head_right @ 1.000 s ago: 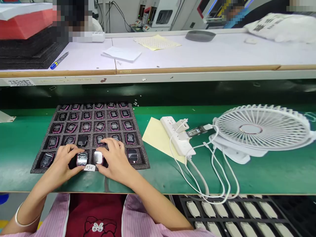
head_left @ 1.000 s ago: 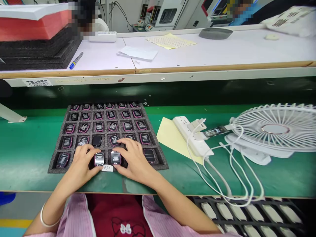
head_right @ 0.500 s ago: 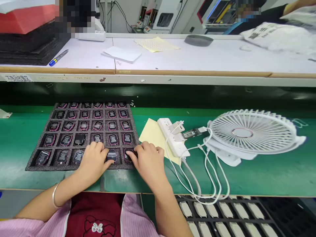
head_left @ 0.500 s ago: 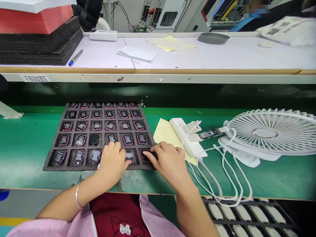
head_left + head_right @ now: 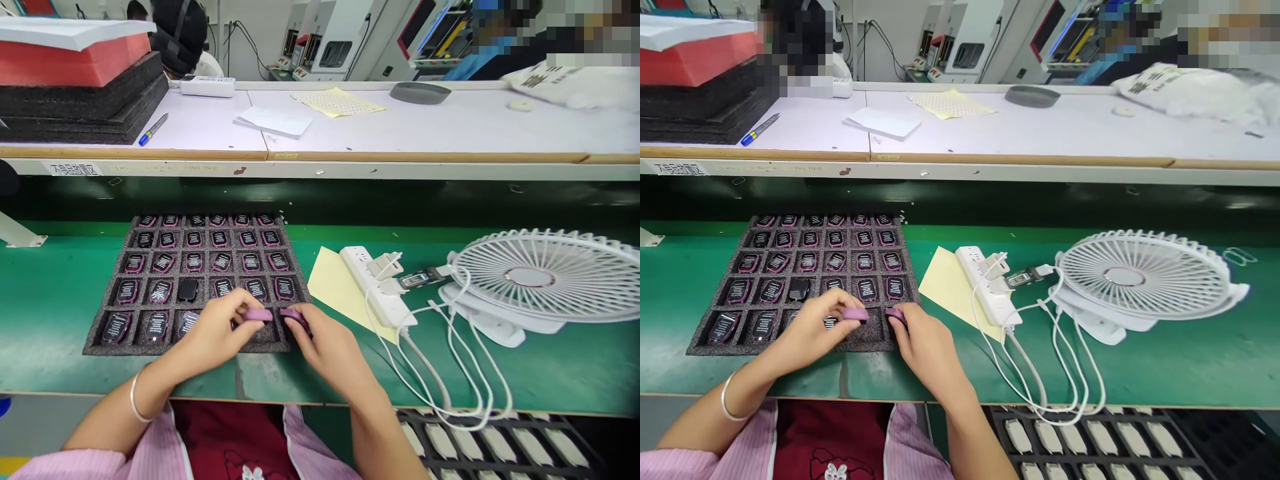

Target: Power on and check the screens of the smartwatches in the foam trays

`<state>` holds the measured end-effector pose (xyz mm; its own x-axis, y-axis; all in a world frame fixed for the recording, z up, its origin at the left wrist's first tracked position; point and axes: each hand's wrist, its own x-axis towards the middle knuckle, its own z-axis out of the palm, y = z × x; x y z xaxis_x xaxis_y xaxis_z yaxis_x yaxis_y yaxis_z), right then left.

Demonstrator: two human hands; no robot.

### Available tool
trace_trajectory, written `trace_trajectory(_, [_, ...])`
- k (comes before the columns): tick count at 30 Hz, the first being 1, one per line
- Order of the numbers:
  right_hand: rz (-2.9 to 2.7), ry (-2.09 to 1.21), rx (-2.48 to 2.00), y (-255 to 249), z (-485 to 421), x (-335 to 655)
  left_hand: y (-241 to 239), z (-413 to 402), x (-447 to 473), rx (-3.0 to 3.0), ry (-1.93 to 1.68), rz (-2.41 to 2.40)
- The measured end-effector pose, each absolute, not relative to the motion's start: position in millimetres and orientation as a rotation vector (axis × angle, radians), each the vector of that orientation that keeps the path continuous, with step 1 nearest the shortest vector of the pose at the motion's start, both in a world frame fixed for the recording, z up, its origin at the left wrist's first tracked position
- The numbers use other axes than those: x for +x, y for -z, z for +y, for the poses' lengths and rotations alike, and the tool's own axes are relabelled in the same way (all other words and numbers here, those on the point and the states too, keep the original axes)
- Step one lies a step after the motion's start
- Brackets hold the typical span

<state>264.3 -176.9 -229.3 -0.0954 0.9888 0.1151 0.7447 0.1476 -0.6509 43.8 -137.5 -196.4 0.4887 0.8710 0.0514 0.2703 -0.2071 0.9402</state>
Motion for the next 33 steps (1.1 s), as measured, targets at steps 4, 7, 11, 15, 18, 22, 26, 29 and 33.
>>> trace_trajectory(4, [-1.436, -1.172, -1.278, 211.4, -147.1, 243.1, 179.6, -108.0, 27.4, 1.242, -0.936, 0.938])
trace_trajectory(7, [-1.055, -1.578, -1.025, 207.1, -119.5, 218.9, 179.2, -91.3, 21.5, 1.108, -1.058, 1.018])
trace_trajectory(11, [-0.813, -1.774, -0.818, 205.3, -101.4, 192.1, 192.9, -85.4, 17.6, 1.207, -1.143, 1.152])
trace_trajectory(15, [-0.848, -1.807, -0.752, 209.7, -102.9, 181.0, 206.7, -88.0, 13.7, 1.334, -1.146, 1.272])
trace_trajectory(18, [-0.826, -1.821, -0.746, 219.0, -105.4, 180.0, 211.3, -91.3, 13.0, 1.387, -1.124, 1.303])
trace_trajectory(22, [-0.774, -1.833, -0.727, 227.2, -107.2, 181.5, 212.1, -97.3, 14.0, 1.458, -1.131, 1.346])
trace_trajectory(26, [-0.707, -1.874, -0.715, 224.0, -108.1, 182.2, 209.9, -102.0, 14.1, 1.433, -1.061, 1.417])
trace_trajectory(29, [-0.610, -1.923, -0.701, 220.3, -107.6, 181.6, 208.1, -103.2, 14.3, 1.387, -1.053, 1.415])
trace_trajectory(33, [-0.526, -1.949, -0.665, 219.3, -106.7, 180.6, 206.9, -104.0, 14.7, 1.396, -1.059, 1.385])
